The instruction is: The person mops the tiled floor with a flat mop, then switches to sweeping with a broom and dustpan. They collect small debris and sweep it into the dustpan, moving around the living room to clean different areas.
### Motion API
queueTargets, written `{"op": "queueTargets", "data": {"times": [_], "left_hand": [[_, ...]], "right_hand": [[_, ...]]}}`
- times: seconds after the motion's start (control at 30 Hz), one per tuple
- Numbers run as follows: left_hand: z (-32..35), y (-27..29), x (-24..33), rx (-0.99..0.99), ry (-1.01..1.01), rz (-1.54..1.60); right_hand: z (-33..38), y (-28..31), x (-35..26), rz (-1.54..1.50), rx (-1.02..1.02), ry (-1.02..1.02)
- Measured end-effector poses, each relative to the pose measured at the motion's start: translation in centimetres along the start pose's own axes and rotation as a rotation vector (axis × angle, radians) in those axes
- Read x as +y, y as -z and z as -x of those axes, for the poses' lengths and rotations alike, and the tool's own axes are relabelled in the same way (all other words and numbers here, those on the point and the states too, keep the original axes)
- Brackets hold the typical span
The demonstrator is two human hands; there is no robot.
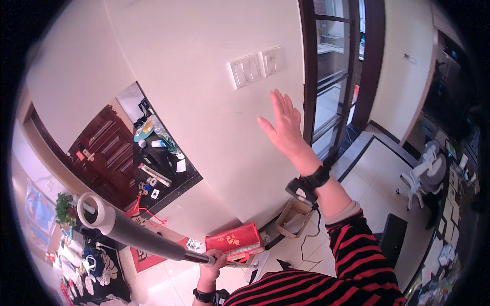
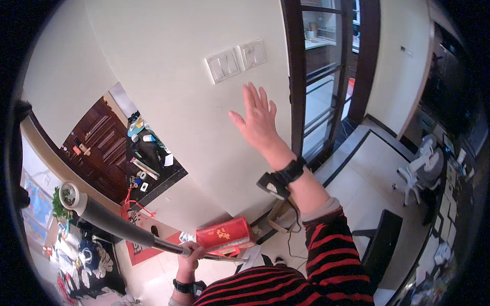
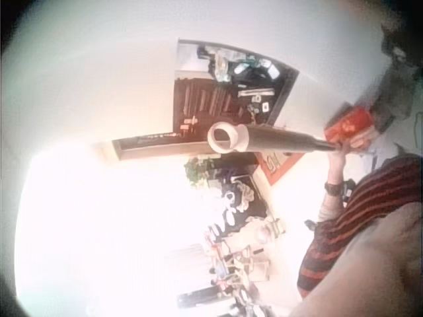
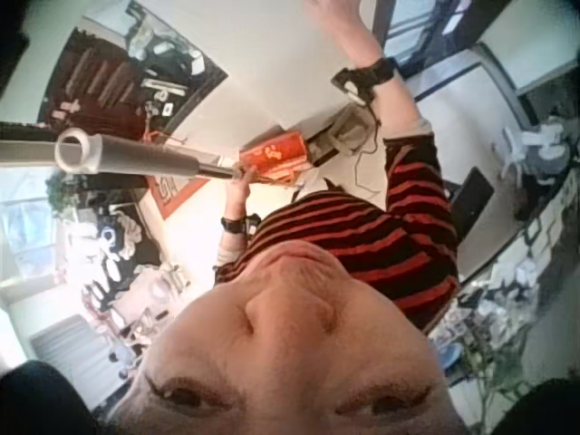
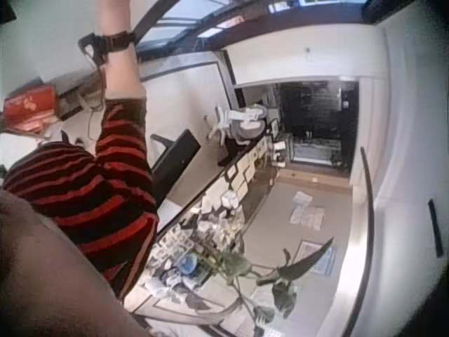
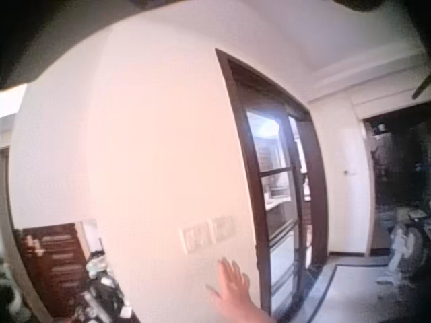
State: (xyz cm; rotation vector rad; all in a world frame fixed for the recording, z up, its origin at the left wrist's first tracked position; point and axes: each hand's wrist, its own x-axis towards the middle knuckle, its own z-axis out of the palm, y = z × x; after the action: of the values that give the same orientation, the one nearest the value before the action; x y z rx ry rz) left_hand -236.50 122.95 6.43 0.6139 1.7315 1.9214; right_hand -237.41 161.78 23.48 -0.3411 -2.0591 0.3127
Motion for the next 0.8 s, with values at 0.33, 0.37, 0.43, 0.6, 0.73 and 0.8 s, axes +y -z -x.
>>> {"op": "queueTargets", "data": {"times": [0.33, 0.37, 0.43, 0.6, 0.73, 0.8], "left_hand": [[-2.8, -2.7, 0.6, 0.151, 0.059, -0.106], [-2.7, -2.4, 0.5, 0.130, 0.057, -0.207], [-2.5, -1.9, 0.0, 0.160, 0.040, -0.437], [-1.2, -0.9, -0.7, 0.408, -0.007, -0.252], [2.8, 0.7, -0.6, 0.531, -0.012, -0.238], [5.6, 1.5, -0.4, 0.546, 0.002, -0.242]], "right_hand": [[-13.6, -7.0, 7.9, 0.173, 0.092, -0.085], [-13.4, -7.1, 7.8, 0.316, 0.116, 0.085], [-11.1, -7.4, 6.5, -0.142, 0.142, 0.100], [1.8, -7.9, -0.7, -0.796, -0.330, 0.209], [13.1, -10.4, -6.2, -1.221, -0.729, 0.284], [16.4, -11.0, -9.0, -1.298, -0.915, 0.225]]}}
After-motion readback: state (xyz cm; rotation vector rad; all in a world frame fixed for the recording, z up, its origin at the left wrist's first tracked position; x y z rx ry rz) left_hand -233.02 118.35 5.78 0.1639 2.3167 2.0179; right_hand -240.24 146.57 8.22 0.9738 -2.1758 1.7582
